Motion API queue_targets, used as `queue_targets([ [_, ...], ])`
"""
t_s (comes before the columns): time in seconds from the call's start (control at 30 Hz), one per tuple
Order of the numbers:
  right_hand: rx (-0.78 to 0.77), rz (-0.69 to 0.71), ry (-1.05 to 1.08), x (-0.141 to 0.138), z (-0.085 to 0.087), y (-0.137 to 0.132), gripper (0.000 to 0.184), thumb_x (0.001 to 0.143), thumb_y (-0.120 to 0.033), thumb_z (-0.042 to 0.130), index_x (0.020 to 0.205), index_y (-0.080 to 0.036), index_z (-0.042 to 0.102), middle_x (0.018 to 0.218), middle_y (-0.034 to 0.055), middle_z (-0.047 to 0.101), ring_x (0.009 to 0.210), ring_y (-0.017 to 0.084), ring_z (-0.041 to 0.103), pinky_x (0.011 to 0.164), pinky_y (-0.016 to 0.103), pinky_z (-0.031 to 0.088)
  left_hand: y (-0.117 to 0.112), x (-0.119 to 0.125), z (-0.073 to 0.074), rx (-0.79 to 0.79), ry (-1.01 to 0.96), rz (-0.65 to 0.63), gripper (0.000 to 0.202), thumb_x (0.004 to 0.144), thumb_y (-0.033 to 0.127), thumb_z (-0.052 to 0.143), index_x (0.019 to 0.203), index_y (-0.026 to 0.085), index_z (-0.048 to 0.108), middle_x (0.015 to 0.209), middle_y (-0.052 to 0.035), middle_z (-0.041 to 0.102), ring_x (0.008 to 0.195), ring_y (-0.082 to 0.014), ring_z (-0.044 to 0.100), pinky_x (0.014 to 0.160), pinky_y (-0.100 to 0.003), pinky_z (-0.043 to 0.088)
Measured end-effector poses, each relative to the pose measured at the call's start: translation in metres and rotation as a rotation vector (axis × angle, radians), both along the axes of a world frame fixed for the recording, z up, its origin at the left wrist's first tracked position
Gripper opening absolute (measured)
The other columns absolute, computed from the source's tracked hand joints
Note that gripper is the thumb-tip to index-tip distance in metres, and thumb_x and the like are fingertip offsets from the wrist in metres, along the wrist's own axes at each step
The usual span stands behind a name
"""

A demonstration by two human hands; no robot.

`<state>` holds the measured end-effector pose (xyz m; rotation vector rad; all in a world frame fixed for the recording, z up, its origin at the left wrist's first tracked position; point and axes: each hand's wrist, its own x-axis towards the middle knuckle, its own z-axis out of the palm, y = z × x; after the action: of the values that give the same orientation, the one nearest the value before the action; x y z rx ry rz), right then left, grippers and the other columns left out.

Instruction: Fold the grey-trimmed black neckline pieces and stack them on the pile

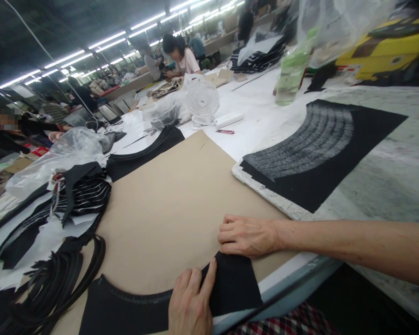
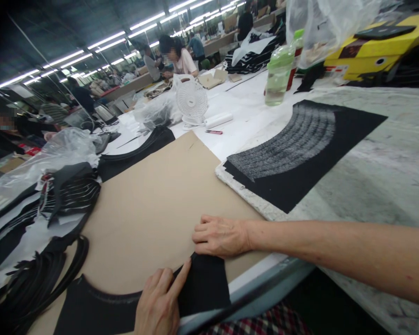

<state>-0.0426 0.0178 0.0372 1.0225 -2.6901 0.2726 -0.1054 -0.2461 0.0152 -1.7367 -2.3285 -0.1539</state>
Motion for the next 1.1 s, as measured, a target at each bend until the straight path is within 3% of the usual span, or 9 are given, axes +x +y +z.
queue_targets([
  [0.13,0.014,0.001,0.022,0.0,-0.001,0.002,0.014,0.095,-0.016,0.047,0.087,-0.018,0.059,0.083,0.0025,0.056,0.079,0.017,0.047,0.075,0.034,0.031,0.002,0.001,-0.001,0.003,0.029,0.01,0.06,0.084,0.001,0.037,0.139,0.023,0.047,0.082,-0.0042,0.052,0.075,-0.0176,0.049,0.07,-0.032,0.042],
  [0.33,0.006,-0.023,0.01,0.0,-0.003,0.003,0.014,0.096,-0.016,0.047,0.092,-0.017,0.06,0.084,0.0035,0.057,0.08,0.017,0.048,0.069,0.033,0.033,0.004,-0.005,-0.004,0.082,-0.083,-0.109,0.05,0.088,0.004,0.035,0.135,0.014,0.049,0.11,-0.0112,0.059,0.096,-0.0197,0.055,0.081,-0.032,0.047],
  [0.47,0.04,0.001,0.022,-0.001,-0.003,0.004,0.017,0.098,-0.017,0.044,0.094,-0.017,0.061,0.086,0.0045,0.056,0.08,0.017,0.048,0.068,0.033,0.032,0.007,-0.006,-0.003,0.06,-0.127,-0.161,0.049,0.089,0.006,0.035,0.136,0.009,0.046,0.102,-0.011,0.061,0.089,-0.0194,0.056,0.077,-0.031,0.049],
  [0.63,0.065,0.011,0.048,0.0,-0.003,0.005,0.017,0.097,-0.017,0.045,0.092,-0.016,0.06,0.083,0.0033,0.055,0.079,0.017,0.047,0.067,0.032,0.033,0.013,0.001,-0.003,0.055,-0.105,-0.077,0.054,0.087,0.002,0.033,0.14,0.01,0.041,0.086,-0.0061,0.058,0.078,-0.0184,0.053,0.073,-0.032,0.046],
  [1.1,0.078,-0.04,0.078,0.006,-0.001,0.006,0.02,0.098,-0.018,0.043,0.089,-0.016,0.061,0.081,0.0036,0.055,0.076,0.017,0.047,0.067,0.032,0.033,0.026,0.009,-0.005,0.064,-0.039,-0.029,0.057,0.083,0.002,0.037,0.139,0.013,0.044,0.085,-0.0058,0.054,0.079,-0.0198,0.046,0.073,-0.035,0.041],
])
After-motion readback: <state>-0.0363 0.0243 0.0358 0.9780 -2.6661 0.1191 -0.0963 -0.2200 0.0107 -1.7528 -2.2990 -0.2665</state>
